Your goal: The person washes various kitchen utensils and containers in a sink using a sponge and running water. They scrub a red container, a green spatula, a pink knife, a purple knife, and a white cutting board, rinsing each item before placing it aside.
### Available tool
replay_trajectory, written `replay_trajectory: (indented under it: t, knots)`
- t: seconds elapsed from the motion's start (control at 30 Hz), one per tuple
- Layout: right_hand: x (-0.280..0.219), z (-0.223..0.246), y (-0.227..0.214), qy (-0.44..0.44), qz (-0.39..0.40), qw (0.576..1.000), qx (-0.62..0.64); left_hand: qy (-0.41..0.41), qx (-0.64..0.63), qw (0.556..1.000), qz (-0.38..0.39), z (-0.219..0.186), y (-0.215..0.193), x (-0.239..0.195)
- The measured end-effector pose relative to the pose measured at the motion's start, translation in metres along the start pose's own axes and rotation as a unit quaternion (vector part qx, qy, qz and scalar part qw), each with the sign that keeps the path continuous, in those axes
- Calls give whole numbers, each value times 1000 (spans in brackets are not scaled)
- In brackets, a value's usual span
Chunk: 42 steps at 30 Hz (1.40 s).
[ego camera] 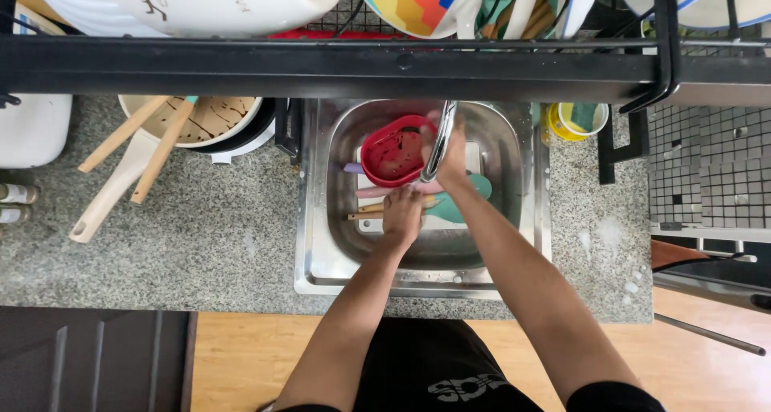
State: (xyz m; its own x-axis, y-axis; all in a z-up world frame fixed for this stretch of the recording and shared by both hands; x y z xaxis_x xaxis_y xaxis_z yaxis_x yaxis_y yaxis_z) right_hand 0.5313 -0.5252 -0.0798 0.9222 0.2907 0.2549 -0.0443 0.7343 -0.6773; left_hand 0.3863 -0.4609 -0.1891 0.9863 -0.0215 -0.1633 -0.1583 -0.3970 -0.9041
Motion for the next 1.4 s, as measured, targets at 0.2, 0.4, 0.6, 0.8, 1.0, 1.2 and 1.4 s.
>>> replay_trajectory:
  t: [0.2, 0.4, 0.6, 0.8, 1.0, 1.2, 1.4]
  knots:
    - [-39, 59, 44, 68, 365, 916, 152, -16, 23, 990, 140, 4, 23, 11]
    - [-60, 44, 63, 137, 438, 856, 239, 23, -3, 989, 146, 9, 18, 13]
    - [-62, 3, 40, 195, 298, 877, 321, -51, 12, 978, 204, -11, -87, -7]
    - [-93, 11, 41, -15, 262, 949, 177, -72, 48, 981, 174, -16, -158, -24]
    - [-81, 77, -10, -131, 184, 966, -127, -55, 70, 991, 103, -21, -215, -61]
    - [-88, -29, 46, 257, 180, 891, 329, -122, -56, 983, 126, -4, -231, -93]
    - [-94, -26, 74, 267, -17, 814, 516, -98, -248, 956, 121, 10, -156, -89]
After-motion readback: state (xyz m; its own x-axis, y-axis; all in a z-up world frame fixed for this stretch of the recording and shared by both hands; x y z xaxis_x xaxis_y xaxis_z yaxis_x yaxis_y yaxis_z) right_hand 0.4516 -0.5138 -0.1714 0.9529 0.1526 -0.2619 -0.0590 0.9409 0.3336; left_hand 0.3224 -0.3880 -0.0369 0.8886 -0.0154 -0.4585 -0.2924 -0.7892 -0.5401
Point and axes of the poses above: each hand's wrist, its own x-axis towards the middle knuckle, its own y-axis out of the palm, z = x × y, the point moved 9 cm from there along x, towards the middle knuckle, and after that the axes turned 14 degrees about z, right-handed, at the moved point
